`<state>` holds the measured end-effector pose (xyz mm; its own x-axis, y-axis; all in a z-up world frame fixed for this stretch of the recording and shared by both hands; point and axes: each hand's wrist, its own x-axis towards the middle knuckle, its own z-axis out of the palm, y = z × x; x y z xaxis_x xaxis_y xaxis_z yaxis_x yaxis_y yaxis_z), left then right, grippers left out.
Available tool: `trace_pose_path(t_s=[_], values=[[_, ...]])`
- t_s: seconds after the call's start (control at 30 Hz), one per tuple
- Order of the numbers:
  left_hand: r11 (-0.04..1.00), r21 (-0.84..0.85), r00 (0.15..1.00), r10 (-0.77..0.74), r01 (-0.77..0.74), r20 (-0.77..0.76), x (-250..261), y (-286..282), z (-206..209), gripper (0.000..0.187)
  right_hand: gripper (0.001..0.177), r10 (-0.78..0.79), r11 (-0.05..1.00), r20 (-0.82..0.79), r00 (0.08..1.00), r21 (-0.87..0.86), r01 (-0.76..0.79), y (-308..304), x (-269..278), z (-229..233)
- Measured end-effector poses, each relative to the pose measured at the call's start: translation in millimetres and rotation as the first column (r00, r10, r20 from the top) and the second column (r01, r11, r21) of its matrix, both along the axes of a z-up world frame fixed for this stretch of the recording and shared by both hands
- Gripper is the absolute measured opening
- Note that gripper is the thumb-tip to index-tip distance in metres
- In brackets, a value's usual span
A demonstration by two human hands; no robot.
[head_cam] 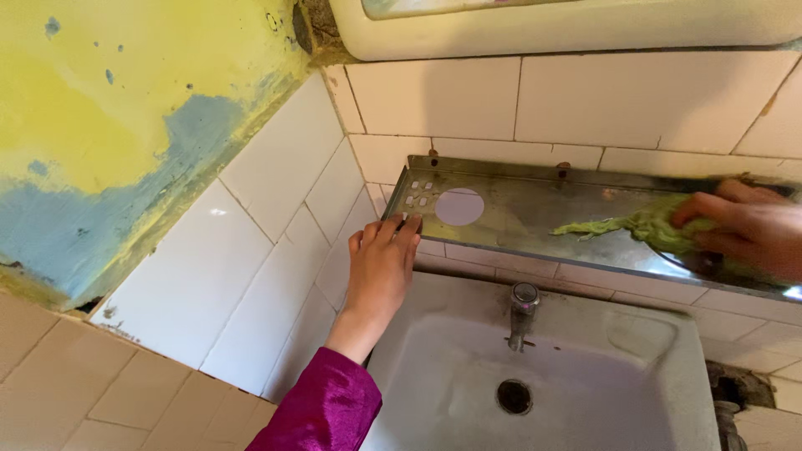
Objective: The person wets a green cloth under a running tap, then wipes a metal shelf above the sink repeatedly. The person rinses the cloth under the tap and continues wiping the shelf surface.
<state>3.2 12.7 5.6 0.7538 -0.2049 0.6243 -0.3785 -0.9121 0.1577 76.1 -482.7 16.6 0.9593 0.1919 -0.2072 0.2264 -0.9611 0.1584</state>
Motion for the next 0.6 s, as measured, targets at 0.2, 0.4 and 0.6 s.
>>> trace_pose_path(t_s=[0.2,0.4,0.6], values=[[1.000,0.003,0.999,-0.009,0.009,0.037,3,-1,-2,0.033,0.043,0.167,0.940,0.085,0.982,0.288,-0.184,154,0,39],[0.999,0.032,0.999,-0.004,0.003,0.047,2,8,2,0.031,0.032,0.424,0.813,0.163,0.891,0.364,-0.454,236,-21,53],[0.999,0.017,0.997,-0.043,0.042,0.070,5,10,-1,0.033,0.038,0.023,0.969,-0.086,0.996,0.248,-0.001,139,-49,72]])
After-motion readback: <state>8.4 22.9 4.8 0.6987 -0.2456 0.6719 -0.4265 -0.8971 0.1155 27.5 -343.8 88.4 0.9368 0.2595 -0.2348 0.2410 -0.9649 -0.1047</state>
